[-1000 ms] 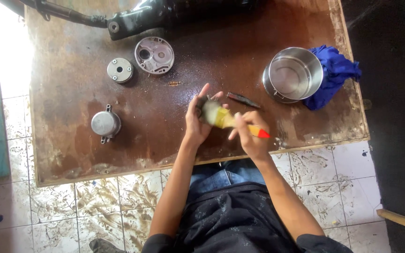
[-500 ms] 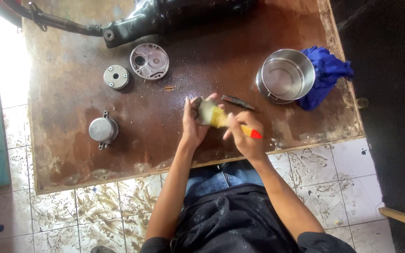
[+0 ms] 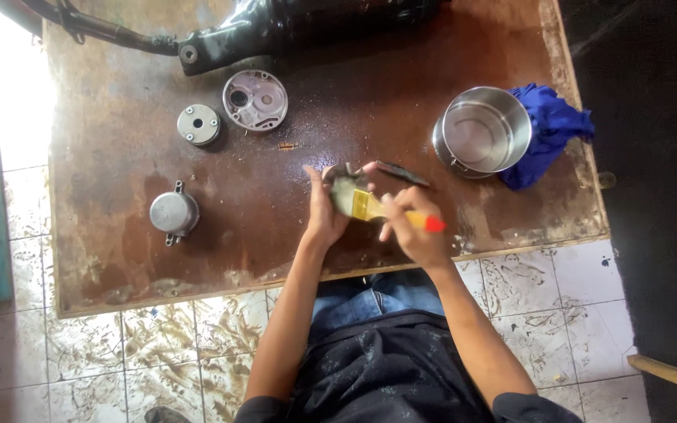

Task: Cleaning various motorcycle engine components with a brush and solvent.

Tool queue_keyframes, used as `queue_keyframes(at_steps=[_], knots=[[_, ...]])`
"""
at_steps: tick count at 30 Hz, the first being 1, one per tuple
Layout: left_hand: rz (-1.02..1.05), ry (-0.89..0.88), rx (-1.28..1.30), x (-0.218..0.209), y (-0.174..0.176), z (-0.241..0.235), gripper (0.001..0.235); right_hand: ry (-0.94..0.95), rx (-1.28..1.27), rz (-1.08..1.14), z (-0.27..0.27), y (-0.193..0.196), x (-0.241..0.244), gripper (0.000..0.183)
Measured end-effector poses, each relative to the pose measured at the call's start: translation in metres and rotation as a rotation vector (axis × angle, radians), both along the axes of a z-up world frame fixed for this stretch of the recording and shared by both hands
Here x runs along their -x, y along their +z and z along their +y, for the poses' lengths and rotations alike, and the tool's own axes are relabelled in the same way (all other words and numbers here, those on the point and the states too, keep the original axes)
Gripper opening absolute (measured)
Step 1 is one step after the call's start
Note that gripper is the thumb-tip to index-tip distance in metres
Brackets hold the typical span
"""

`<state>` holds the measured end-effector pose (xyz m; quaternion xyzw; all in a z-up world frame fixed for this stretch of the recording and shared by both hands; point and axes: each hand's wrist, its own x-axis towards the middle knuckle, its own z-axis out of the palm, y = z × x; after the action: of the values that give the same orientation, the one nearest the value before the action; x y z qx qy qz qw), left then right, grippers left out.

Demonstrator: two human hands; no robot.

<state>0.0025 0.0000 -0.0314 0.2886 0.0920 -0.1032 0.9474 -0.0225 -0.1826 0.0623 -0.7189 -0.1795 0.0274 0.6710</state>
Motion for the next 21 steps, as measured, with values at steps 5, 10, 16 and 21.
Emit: queue_keyframes(at_steps=[5, 10, 16, 21], knots=[[0.053, -0.041, -0.074, -0.001, 0.013, -0.005, 0.088, -0.15, -0.099, 0.036, 0.004, -0.002, 0.006, 0.024], [0.08, -0.035, -0.146, -0.002, 0.02, -0.003, 0.098, -0.163, -0.081, 0.102, 0.004, 0.005, -0.002, 0.015], [0.152, -0.083, -0.207, -0.005, -0.004, -0.001, 0.085, -0.063, -0.002, 0.028, 0.003, 0.003, -0.002, 0.021], [-0.009, -0.14, -0.118, -0.005, 0.008, -0.003, 0.069, -0.112, -0.037, 0.021, 0.006, 0.007, 0.002, 0.017]])
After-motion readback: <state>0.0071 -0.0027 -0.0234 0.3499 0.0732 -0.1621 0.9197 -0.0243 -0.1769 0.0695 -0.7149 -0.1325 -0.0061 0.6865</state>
